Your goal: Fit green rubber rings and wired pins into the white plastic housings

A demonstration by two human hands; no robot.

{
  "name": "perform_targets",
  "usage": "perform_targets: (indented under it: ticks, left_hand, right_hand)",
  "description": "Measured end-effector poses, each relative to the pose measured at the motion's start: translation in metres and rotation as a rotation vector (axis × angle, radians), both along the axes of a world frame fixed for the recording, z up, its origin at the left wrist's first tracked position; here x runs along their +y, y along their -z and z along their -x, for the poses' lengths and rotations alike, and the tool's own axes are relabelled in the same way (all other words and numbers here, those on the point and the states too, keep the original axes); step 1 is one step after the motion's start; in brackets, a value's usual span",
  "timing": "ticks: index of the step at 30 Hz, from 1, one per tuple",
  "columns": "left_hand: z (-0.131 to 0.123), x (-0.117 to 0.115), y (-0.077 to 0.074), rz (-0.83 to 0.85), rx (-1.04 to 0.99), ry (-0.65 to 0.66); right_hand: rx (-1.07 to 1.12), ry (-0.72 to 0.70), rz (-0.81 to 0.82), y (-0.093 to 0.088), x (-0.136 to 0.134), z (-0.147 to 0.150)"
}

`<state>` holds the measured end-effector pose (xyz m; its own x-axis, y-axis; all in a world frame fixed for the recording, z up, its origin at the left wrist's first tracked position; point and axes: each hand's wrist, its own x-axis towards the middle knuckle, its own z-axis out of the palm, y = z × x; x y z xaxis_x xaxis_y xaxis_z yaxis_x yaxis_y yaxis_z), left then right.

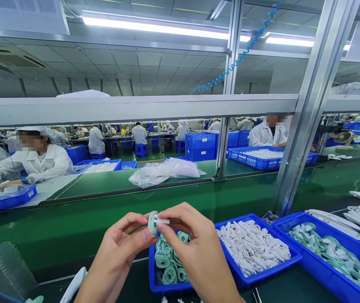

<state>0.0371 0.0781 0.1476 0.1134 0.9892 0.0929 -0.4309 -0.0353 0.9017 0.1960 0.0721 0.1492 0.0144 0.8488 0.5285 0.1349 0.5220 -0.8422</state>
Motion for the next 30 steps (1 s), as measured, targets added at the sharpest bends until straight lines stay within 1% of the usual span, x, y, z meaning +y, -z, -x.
perform_targets:
  ticks: [4, 8, 11, 14, 18, 20, 24, 27, 30]
  left_hand:
    - [0.002, 0.002, 0.0, -0.033, -0.042, 0.019]
    - [0.003, 0.003, 0.002, -0.112, -0.008, 0.036]
    - [0.004, 0.004, 0.003, -0.13, 0.006, 0.033]
    - [0.006, 0.005, 0.005, -0.133, -0.022, 0.066]
    - [0.009, 0.008, 0.009, -0.138, -0.022, 0.074]
    - [0.01, 0.011, 0.012, -0.156, 0.004, 0.073]
    - [0.012, 0.012, 0.015, -0.177, 0.046, 0.068]
    - [0.013, 0.01, 0.011, -0.177, 0.07, 0.055]
    - [0.015, 0.007, 0.006, -0.177, 0.067, 0.066]
  right_hand:
    - [0.008, -0.023, -0.061, -0.001, -0.001, 0.001]
    - [-0.057, 0.019, -0.073, -0.001, -0.003, -0.001]
    - [-0.092, 0.032, -0.083, 0.0, -0.005, -0.002]
    - [-0.095, 0.017, -0.078, -0.001, -0.008, -0.001]
    - [-0.037, 0.032, -0.021, -0.003, -0.011, 0.0]
    - [-0.041, 0.036, -0.057, -0.004, -0.012, 0.0]
    - [-0.053, 0.022, -0.201, -0.001, -0.009, 0.0]
    - [-0.041, -0.001, -0.247, 0.002, -0.008, -0.001]
    - [-0.096, -0.062, -0.275, 0.002, -0.007, -0.003]
